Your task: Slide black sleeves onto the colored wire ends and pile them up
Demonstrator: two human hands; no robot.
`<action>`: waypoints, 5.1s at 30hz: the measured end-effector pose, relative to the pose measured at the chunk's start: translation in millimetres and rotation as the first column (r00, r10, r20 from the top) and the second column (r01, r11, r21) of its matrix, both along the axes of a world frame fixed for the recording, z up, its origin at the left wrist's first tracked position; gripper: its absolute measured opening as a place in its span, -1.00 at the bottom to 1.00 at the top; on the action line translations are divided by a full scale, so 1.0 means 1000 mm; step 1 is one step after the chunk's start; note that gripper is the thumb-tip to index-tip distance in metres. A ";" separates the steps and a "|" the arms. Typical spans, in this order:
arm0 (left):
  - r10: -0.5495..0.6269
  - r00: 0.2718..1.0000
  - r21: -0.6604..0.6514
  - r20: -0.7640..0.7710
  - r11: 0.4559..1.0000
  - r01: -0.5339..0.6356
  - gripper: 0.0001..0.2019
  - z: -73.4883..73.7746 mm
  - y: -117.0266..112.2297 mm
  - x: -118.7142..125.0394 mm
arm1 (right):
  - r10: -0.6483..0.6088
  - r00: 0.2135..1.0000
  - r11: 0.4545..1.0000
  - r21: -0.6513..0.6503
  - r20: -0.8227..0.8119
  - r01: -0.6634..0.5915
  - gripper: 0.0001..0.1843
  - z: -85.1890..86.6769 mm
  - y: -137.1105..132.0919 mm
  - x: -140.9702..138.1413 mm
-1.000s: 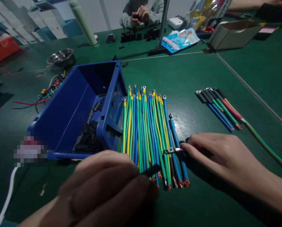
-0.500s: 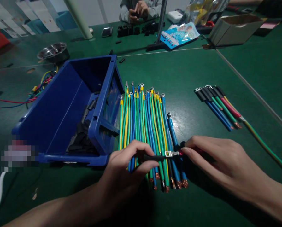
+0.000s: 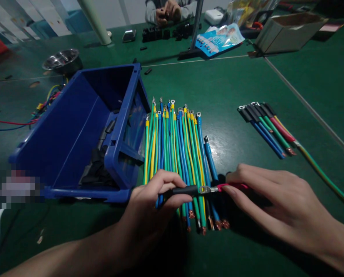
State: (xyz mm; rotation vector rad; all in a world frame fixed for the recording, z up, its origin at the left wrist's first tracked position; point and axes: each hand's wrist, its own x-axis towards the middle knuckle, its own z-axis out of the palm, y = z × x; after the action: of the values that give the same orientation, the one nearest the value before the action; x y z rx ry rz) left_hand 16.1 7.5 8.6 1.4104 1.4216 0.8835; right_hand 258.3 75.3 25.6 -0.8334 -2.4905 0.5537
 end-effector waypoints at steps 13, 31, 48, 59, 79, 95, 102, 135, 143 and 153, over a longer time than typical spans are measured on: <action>-0.010 1.000 0.034 0.025 0.999 0.009 -0.96 -0.001 -0.002 0.000 | 0.013 1.000 0.999 0.043 0.023 -0.014 -0.91 0.001 -0.009 -0.003; -0.051 0.997 0.240 -0.055 0.969 0.063 -0.91 0.002 0.000 -0.001 | 0.034 0.999 0.977 0.210 0.029 -0.039 -0.90 -0.008 -0.011 -0.001; -0.202 0.974 0.310 0.103 0.937 0.161 -0.85 -0.007 -0.002 -0.004 | 0.065 0.998 0.978 0.201 -0.006 -0.062 -0.88 -0.010 -0.022 -0.006; -0.317 0.930 0.304 0.185 0.919 0.253 -0.82 -0.013 -0.002 -0.007 | 0.071 0.997 0.973 0.218 0.016 -0.073 -0.83 -0.008 -0.023 -0.008; -0.093 0.972 0.297 -0.216 0.942 0.156 -0.85 0.005 0.005 0.000 | 0.040 0.999 0.990 0.138 -0.035 -0.035 -0.87 -0.013 -0.019 -0.004; -0.121 0.957 0.271 -0.262 0.943 0.193 -0.89 0.005 0.006 0.000 | 0.028 1.000 0.990 0.140 0.011 -0.029 -0.77 -0.013 -0.017 -0.004; -0.163 0.965 0.184 -0.203 0.962 0.201 -0.88 0.002 0.003 -0.003 | 0.039 0.999 0.993 0.111 -0.008 -0.038 -0.74 -0.011 -0.016 -0.005; -0.269 0.941 0.234 -0.205 0.920 0.314 -0.85 0.008 0.003 -0.004 | -0.033 0.992 0.998 0.058 -0.122 0.040 -0.77 -0.001 -0.014 -0.009; -0.327 0.922 0.224 -0.204 0.902 0.370 -0.85 0.011 0.004 -0.007 | -0.020 0.994 0.998 0.058 -0.111 0.026 -0.77 -0.003 -0.013 -0.010; -0.286 0.949 0.174 -0.134 0.936 0.307 -0.87 0.009 0.002 -0.005 | -0.019 0.993 1.000 -0.010 -0.115 0.018 -0.75 -0.003 -0.011 -0.011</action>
State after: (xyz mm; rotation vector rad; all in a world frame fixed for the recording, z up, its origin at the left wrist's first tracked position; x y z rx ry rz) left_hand 10.8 9.7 17.7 1.7887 1.1803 0.7737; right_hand 247.5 64.6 22.7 -0.8042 -2.3747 0.5904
